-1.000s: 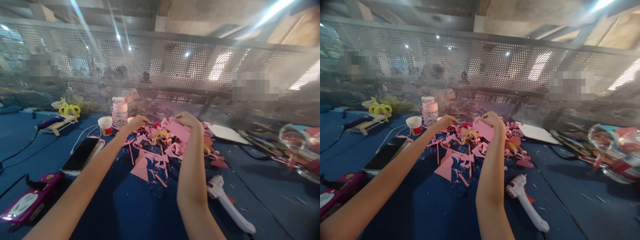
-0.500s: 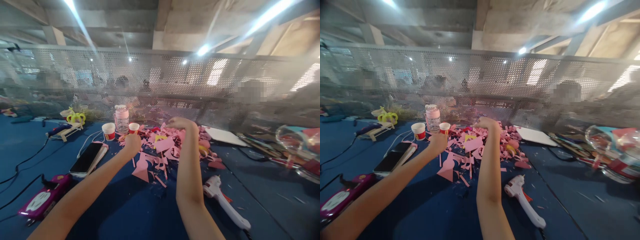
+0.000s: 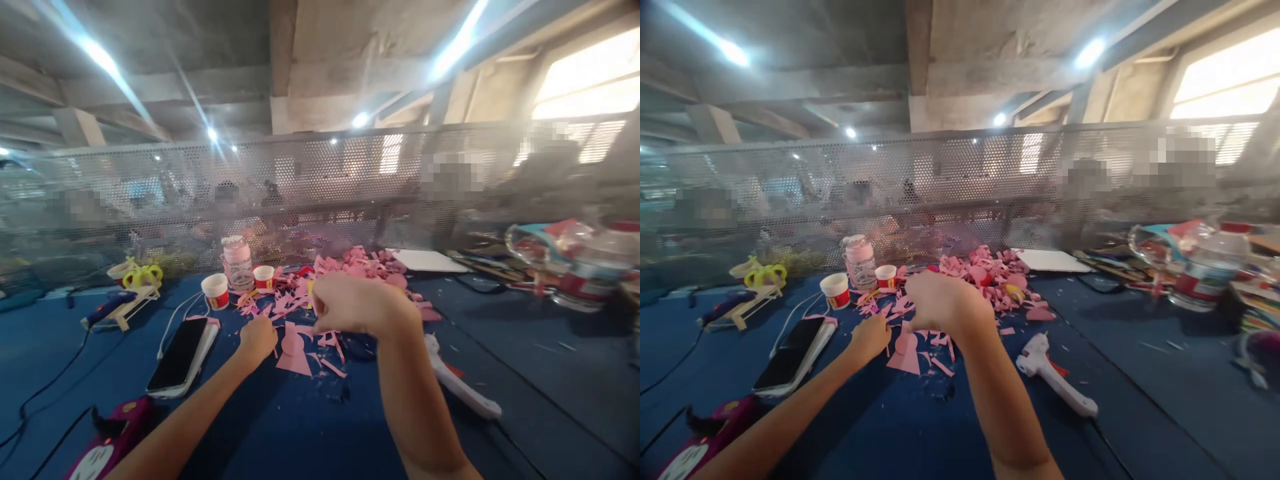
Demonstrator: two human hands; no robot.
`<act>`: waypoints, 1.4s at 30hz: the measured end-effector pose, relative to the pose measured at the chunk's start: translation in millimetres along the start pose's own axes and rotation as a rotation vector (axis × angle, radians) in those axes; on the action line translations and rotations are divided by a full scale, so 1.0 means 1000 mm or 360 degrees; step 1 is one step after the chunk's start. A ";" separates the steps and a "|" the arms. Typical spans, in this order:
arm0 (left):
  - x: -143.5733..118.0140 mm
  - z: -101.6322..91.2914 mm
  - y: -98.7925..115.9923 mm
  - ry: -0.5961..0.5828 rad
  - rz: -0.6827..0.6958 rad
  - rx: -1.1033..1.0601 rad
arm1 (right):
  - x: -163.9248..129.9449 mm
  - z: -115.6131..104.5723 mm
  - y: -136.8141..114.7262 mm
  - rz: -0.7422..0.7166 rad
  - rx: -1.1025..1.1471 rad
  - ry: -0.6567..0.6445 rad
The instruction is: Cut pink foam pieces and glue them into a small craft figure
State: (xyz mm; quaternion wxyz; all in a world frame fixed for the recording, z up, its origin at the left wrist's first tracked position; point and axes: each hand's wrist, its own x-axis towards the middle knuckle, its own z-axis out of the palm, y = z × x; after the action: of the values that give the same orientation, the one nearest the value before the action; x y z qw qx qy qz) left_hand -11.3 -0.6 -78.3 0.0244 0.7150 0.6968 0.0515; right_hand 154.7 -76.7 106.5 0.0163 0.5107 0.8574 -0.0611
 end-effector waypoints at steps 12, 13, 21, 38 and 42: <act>-0.007 -0.015 0.004 0.0437 0.0112 0.0003 | -0.073 0.115 0.120 0.0987 -0.0214 -0.0109; -0.006 -0.015 0.004 0.0426 0.0124 -0.0028 | -0.079 0.125 0.131 0.1015 -0.0214 -0.0097; -0.020 0.018 0.008 0.0327 0.0387 -0.0189 | -0.091 0.157 0.142 0.0997 -0.0234 0.0107; -0.028 0.028 0.010 0.0128 0.0568 -0.0278 | -0.068 0.160 0.107 0.0878 0.0304 0.0914; -0.027 0.022 0.011 0.0030 0.0562 -0.0378 | -0.044 0.146 0.093 0.0620 0.0829 0.1145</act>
State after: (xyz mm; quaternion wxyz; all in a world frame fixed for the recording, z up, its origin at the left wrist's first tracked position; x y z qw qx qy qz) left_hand 1.3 -27.5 -99.9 0.0925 0.8177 0.5498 0.1434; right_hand 252.7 -89.4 -42.9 -0.3984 0.6375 0.6534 -0.0890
